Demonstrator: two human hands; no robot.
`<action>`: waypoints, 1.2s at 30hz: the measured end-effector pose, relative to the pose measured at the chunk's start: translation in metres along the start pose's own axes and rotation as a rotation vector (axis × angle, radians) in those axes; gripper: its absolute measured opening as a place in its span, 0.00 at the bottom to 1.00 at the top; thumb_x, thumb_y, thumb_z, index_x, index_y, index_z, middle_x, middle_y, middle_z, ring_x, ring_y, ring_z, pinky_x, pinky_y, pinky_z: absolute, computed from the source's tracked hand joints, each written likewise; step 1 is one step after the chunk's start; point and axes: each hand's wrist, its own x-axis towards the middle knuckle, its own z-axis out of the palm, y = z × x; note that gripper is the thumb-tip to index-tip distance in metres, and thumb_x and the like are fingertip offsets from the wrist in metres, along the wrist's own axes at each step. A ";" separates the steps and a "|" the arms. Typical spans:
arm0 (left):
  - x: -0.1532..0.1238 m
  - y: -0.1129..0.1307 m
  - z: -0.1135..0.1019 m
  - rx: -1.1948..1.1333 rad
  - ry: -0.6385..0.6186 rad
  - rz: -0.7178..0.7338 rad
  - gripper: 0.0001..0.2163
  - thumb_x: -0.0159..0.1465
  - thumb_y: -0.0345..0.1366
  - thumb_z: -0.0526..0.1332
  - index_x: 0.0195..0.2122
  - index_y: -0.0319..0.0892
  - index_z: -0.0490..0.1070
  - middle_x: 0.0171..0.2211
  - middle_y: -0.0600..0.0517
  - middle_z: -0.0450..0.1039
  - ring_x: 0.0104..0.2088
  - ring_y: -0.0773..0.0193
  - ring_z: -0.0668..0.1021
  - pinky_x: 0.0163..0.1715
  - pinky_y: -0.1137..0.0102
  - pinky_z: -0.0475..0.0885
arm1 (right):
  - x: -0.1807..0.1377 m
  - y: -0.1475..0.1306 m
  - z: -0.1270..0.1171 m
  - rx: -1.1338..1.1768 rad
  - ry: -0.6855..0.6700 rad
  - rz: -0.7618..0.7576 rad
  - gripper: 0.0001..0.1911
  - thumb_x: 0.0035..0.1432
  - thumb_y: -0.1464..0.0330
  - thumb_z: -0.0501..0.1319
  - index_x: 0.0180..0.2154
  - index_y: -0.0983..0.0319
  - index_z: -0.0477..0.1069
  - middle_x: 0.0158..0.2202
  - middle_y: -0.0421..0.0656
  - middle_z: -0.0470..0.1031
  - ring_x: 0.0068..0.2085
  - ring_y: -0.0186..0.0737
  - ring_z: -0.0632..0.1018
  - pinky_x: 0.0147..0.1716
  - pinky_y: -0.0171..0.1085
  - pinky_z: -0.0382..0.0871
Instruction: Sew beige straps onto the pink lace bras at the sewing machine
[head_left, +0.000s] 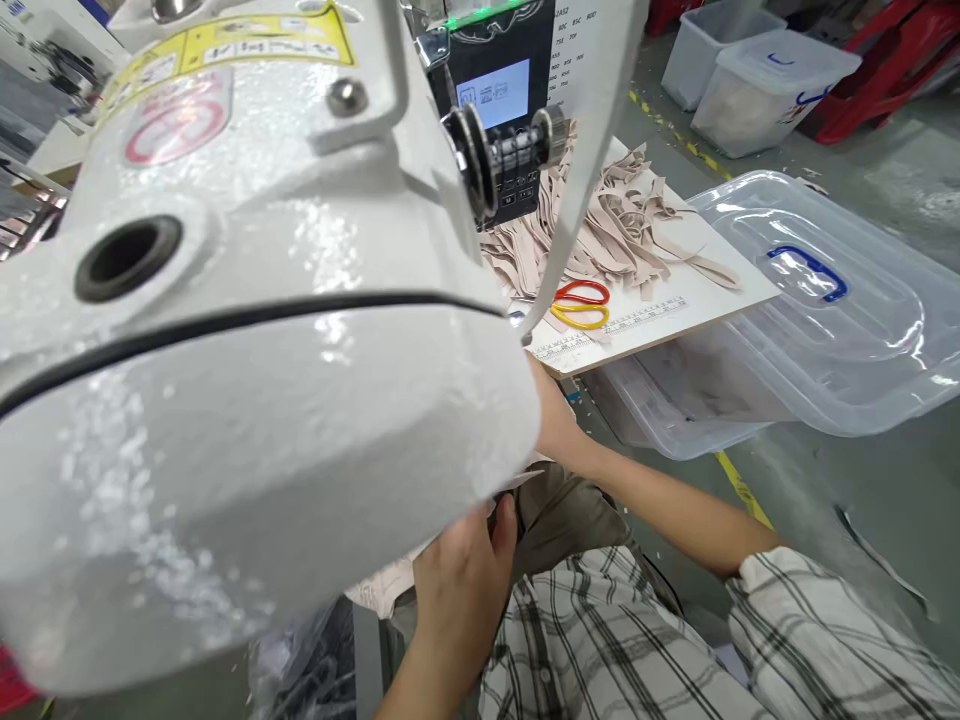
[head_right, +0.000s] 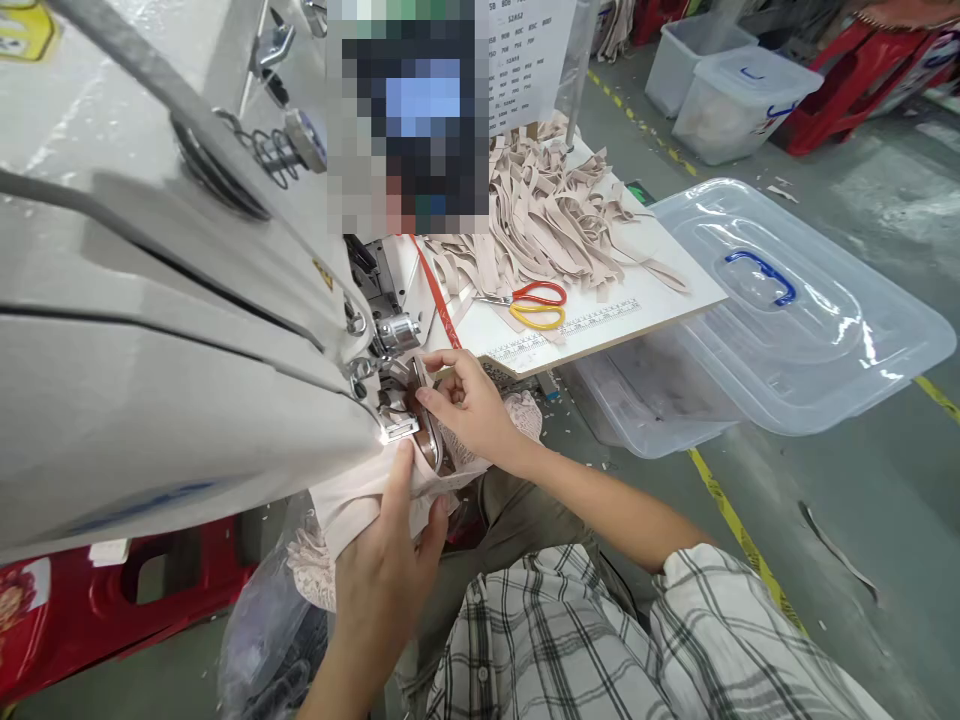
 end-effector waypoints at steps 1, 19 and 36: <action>-0.003 -0.001 0.001 -0.002 -0.034 -0.038 0.27 0.68 0.39 0.57 0.67 0.41 0.55 0.28 0.49 0.80 0.22 0.59 0.79 0.19 0.72 0.69 | -0.002 0.001 -0.001 0.022 -0.008 0.014 0.17 0.60 0.59 0.60 0.48 0.59 0.67 0.44 0.45 0.74 0.33 0.36 0.73 0.33 0.36 0.70; -0.059 0.043 0.020 -0.200 0.083 0.146 0.42 0.67 0.43 0.61 0.71 0.29 0.36 0.57 0.26 0.69 0.57 0.38 0.74 0.47 0.55 0.78 | -0.080 -0.019 -0.035 0.030 -0.269 0.173 0.24 0.61 0.47 0.56 0.33 0.62 0.68 0.30 0.41 0.69 0.32 0.36 0.69 0.31 0.35 0.62; -0.007 0.000 0.005 -0.864 -0.568 -0.322 0.18 0.64 0.47 0.57 0.21 0.43 0.67 0.16 0.51 0.65 0.25 0.57 0.75 0.35 0.62 0.71 | -0.094 -0.015 -0.041 -0.691 -0.721 -0.327 0.13 0.65 0.73 0.55 0.29 0.65 0.74 0.27 0.43 0.73 0.28 0.35 0.70 0.27 0.35 0.57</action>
